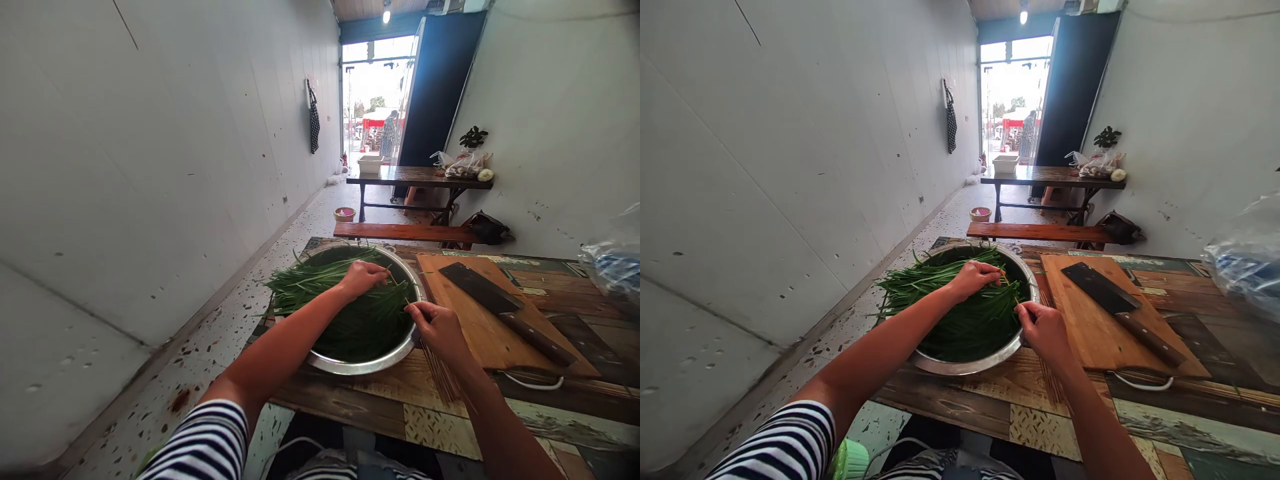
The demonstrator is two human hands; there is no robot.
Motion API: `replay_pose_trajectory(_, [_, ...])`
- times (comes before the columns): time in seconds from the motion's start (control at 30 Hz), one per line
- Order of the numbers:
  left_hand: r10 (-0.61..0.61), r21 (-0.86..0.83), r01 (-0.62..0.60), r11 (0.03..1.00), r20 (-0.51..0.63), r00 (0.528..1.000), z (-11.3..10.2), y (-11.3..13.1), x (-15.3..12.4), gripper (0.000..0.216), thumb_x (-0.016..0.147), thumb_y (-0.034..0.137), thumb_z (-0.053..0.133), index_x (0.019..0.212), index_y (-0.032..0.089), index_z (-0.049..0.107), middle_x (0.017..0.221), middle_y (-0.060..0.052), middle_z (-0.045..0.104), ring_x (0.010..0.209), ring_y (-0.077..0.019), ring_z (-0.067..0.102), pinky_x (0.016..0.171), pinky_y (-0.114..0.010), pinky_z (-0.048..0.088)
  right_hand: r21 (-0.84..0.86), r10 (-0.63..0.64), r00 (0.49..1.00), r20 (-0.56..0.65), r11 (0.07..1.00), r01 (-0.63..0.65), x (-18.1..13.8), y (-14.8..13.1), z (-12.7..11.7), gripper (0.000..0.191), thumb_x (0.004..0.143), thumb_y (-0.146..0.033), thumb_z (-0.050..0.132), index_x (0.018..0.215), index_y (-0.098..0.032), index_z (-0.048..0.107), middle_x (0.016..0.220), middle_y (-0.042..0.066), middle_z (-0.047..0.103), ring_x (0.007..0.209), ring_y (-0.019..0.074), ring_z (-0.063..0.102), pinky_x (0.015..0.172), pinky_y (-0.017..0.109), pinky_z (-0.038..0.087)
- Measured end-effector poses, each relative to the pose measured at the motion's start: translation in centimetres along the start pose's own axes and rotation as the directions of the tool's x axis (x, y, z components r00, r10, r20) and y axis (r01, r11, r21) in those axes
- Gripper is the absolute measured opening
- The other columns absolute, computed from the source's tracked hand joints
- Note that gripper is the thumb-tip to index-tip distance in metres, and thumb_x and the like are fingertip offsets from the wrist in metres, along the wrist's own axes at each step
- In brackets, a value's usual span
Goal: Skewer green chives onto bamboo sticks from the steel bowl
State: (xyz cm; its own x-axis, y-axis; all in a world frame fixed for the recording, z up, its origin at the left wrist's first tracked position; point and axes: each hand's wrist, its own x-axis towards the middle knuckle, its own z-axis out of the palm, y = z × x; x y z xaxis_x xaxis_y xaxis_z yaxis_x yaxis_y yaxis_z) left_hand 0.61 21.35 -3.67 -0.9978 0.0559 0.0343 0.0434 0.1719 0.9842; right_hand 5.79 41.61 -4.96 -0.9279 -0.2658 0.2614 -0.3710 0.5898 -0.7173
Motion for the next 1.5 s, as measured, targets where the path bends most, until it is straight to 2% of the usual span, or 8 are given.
replay_pose_trajectory(0.17, [0.058,0.070,-0.060,0.996,0.024,0.998,0.0,-0.9,0.4,0.023,0.077,0.023,0.066,0.093,0.011,0.076,0.073,-0.004,0.073,0.063,-0.0102,0.059,0.066,-0.021,0.048,0.012,0.001,1.000,-0.001,1.000,-0.001,0.1,0.1,0.1,0.044,0.082,-0.051,0.046,0.076,-0.016,0.073,0.062,0.004,0.067,0.054,0.0146,0.056,0.053,0.026,0.036])
replay_pose_trajectory(0.37, [0.164,0.167,-0.175,0.970,0.081,0.983,0.5,-1.5,0.5,0.023,0.074,0.019,0.066,0.094,0.014,0.077,0.094,-0.005,0.075,0.087,-0.0155,0.066,0.081,-0.023,0.051,0.043,0.021,0.999,-0.028,0.999,-0.020,0.0,-0.3,0.1,0.045,0.081,-0.052,0.047,0.076,-0.016,0.073,0.061,0.004,0.067,0.053,0.0149,0.055,0.051,0.026,0.036])
replay_pose_trajectory(0.53, [0.117,0.196,-0.122,0.973,0.038,0.992,0.4,-0.6,0.1,0.022,0.078,0.020,0.063,0.094,0.015,0.077,0.080,-0.003,0.075,0.073,-0.0120,0.064,0.073,-0.021,0.050,0.049,0.019,0.999,-0.032,0.999,-0.018,0.0,-0.4,0.0,0.046,0.080,-0.053,0.047,0.076,-0.016,0.073,0.060,0.004,0.066,0.053,0.0151,0.055,0.052,0.026,0.037])
replay_pose_trajectory(0.67, [0.006,0.070,-0.007,0.998,0.011,1.000,0.2,0.2,-0.1,0.023,0.080,0.023,0.062,0.095,0.012,0.076,0.067,-0.002,0.071,0.057,-0.0078,0.053,0.058,-0.019,0.044,0.038,0.026,0.999,-0.021,0.999,-0.026,0.0,-0.4,0.0,0.046,0.080,-0.053,0.046,0.077,-0.016,0.073,0.060,0.004,0.066,0.053,0.0151,0.055,0.052,0.026,0.036])
replay_pose_trajectory(0.8, [-0.068,-0.033,0.068,0.997,-0.016,0.998,0.2,0.6,-0.2,0.021,0.080,0.023,0.063,0.091,0.009,0.075,0.061,-0.001,0.067,0.052,-0.0059,0.047,0.051,-0.017,0.038,0.039,0.024,1.000,-0.010,0.999,-0.024,-0.1,-0.4,0.0,0.045,0.081,-0.052,0.046,0.076,-0.017,0.072,0.063,0.004,0.067,0.056,0.0154,0.057,0.053,0.026,0.037])
replay_pose_trajectory(1.17, [-0.060,-0.091,0.060,0.994,-0.002,0.998,0.1,0.8,-0.4,0.019,0.078,0.018,0.064,0.090,0.009,0.075,0.060,-0.001,0.066,0.051,-0.0055,0.045,0.051,-0.018,0.037,0.011,0.016,1.000,0.006,1.000,-0.016,-0.1,0.0,0.0,0.043,0.082,-0.051,0.045,0.076,-0.018,0.072,0.065,0.004,0.068,0.058,0.0155,0.058,0.054,0.025,0.038])
replay_pose_trajectory(1.5, [-0.074,-0.056,0.073,0.996,-0.015,0.997,0.1,0.8,-0.4,0.018,0.078,0.018,0.063,0.088,0.010,0.075,0.061,-0.002,0.067,0.051,-0.0062,0.046,0.052,-0.018,0.038,0.007,-0.004,1.000,-0.012,1.000,0.004,-0.1,-0.3,0.0,0.043,0.083,-0.050,0.046,0.076,-0.017,0.073,0.061,0.004,0.067,0.054,0.0151,0.056,0.052,0.026,0.037])
